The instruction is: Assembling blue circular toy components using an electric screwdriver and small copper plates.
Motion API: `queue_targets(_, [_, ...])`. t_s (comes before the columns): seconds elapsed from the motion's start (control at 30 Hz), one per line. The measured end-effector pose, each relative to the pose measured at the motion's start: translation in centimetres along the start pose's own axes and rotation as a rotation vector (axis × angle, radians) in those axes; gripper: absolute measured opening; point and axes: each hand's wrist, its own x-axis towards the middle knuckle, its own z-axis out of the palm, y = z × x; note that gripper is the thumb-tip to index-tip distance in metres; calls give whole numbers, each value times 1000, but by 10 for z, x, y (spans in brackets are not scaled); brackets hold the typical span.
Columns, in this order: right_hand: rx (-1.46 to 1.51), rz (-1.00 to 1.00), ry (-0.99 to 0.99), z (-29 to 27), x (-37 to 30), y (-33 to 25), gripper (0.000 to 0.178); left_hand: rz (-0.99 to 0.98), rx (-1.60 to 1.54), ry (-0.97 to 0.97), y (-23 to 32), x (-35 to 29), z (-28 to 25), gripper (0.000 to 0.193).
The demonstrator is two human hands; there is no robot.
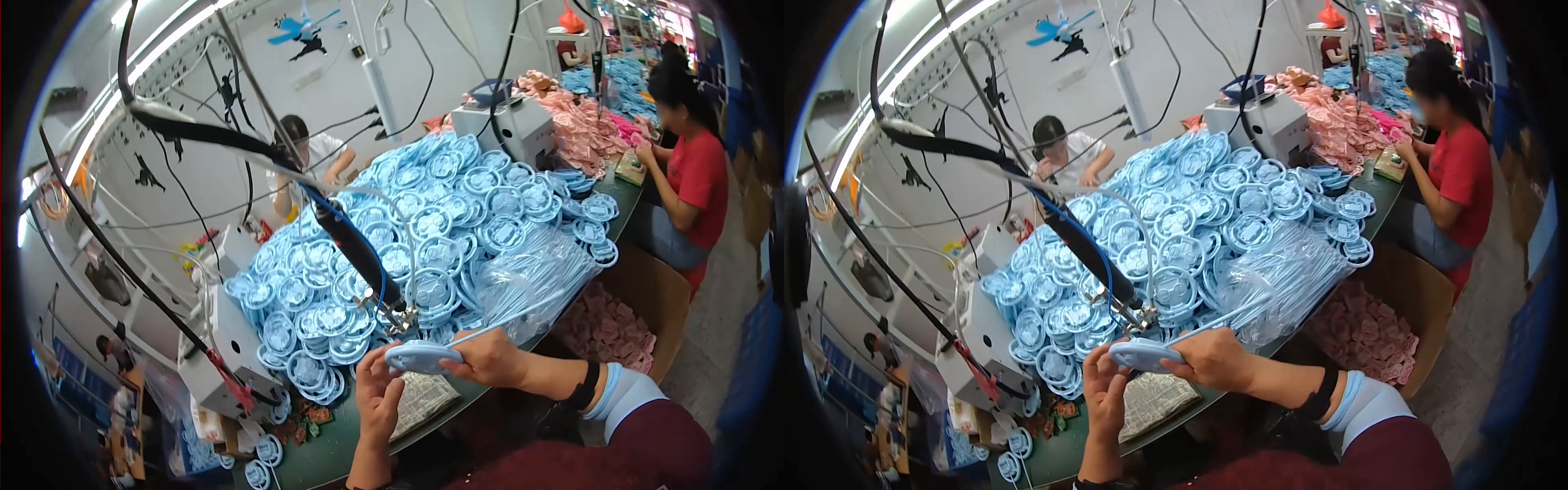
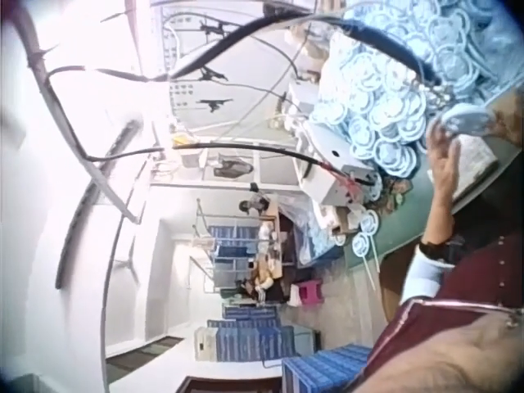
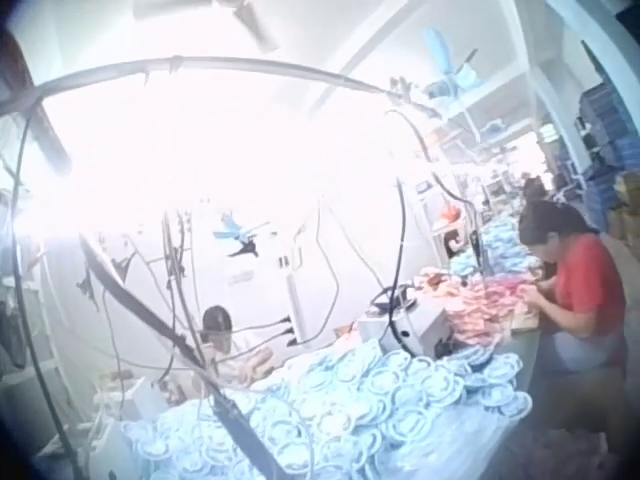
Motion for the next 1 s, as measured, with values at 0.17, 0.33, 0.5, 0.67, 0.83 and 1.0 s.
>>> queue_targets(0.17, [-240, -82, -9, -38, -2, 3, 29, 142, 296, -232, 31, 37, 37, 38])
queue_targets(0.33, [-196, -107, 8, -41, -24, 8, 32, 214, 668, -185, 15, 40, 78, 30])
queue_targets(0.5, [-209, -57, 9, -65, -52, 22, 35, 84, 491, -271, -16, 45, 100, 21])
queue_targets(0.67, [-126, -39, 52, -92, -59, 28, 43, -387, 444, -210, -11, 62, 113, 23])
queue_targets(0.83, [-98, -22, 80, -88, -65, 37, 39, -139, 180, -255, -45, 65, 121, 20])
queue_targets(1.0, [-56, 7, 97, -80, -68, 32, 36, -202, 155, -282, -53, 59, 113, 24])
